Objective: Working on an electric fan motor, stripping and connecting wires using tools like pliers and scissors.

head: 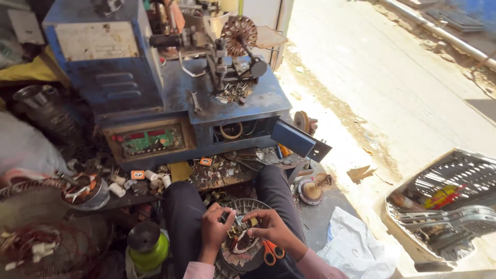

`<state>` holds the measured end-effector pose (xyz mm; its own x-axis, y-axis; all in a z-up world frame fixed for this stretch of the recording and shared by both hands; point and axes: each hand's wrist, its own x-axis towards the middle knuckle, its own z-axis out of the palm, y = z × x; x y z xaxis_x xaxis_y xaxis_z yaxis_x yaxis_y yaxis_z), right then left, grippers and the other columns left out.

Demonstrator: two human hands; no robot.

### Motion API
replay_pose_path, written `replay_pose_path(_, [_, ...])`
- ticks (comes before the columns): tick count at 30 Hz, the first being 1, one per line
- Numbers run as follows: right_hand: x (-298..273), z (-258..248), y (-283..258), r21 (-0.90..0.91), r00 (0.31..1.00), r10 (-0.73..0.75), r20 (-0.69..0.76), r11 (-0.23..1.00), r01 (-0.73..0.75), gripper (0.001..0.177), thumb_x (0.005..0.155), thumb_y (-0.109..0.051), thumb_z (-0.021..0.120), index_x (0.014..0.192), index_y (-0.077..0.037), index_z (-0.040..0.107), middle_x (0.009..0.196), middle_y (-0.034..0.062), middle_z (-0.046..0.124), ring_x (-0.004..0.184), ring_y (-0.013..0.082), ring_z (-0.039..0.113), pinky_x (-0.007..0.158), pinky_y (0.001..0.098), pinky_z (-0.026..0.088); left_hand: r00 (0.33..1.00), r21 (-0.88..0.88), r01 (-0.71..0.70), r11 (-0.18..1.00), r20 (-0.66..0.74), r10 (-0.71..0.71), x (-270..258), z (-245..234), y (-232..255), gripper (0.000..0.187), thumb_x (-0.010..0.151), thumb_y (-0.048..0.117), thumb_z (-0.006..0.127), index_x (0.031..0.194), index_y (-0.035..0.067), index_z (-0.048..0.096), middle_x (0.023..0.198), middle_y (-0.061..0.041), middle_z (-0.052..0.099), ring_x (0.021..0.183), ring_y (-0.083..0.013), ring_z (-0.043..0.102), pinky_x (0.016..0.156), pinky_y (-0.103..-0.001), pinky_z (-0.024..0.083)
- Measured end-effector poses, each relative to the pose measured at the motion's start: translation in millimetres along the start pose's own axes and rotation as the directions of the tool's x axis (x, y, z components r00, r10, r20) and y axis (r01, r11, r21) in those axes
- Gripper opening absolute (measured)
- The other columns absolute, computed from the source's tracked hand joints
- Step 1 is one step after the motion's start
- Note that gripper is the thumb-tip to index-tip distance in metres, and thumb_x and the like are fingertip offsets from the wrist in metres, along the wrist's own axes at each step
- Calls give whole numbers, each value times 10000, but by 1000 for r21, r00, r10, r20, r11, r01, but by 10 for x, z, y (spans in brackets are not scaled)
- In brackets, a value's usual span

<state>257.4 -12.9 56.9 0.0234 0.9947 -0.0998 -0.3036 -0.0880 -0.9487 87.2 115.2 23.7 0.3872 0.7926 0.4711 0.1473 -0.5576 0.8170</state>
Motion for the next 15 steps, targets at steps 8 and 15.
replay_pose_path(8, [-55, 29, 282, 90, 983, -107, -152, 988, 122, 320, 823, 3, 825, 1118, 44, 706, 1106, 76, 721, 952, 122, 696, 849, 292, 568, 991, 17, 135, 991, 16, -135, -6, 29, -30, 126, 767, 161, 810, 776, 40, 775, 634, -61, 590, 508, -181, 530, 486, -344, 399])
replay_pose_path(15, [-69, 44, 306, 87, 977, -127, -170, 986, 143, 299, 823, -10, 835, 1088, 42, 710, 1072, 50, 727, 926, 119, 702, 834, 285, 579, 996, -2, 90, 996, -13, -90, -23, 28, -34, 117, 772, 154, 804, 774, 43, 770, 637, -39, 590, 505, -150, 534, 479, -328, 400])
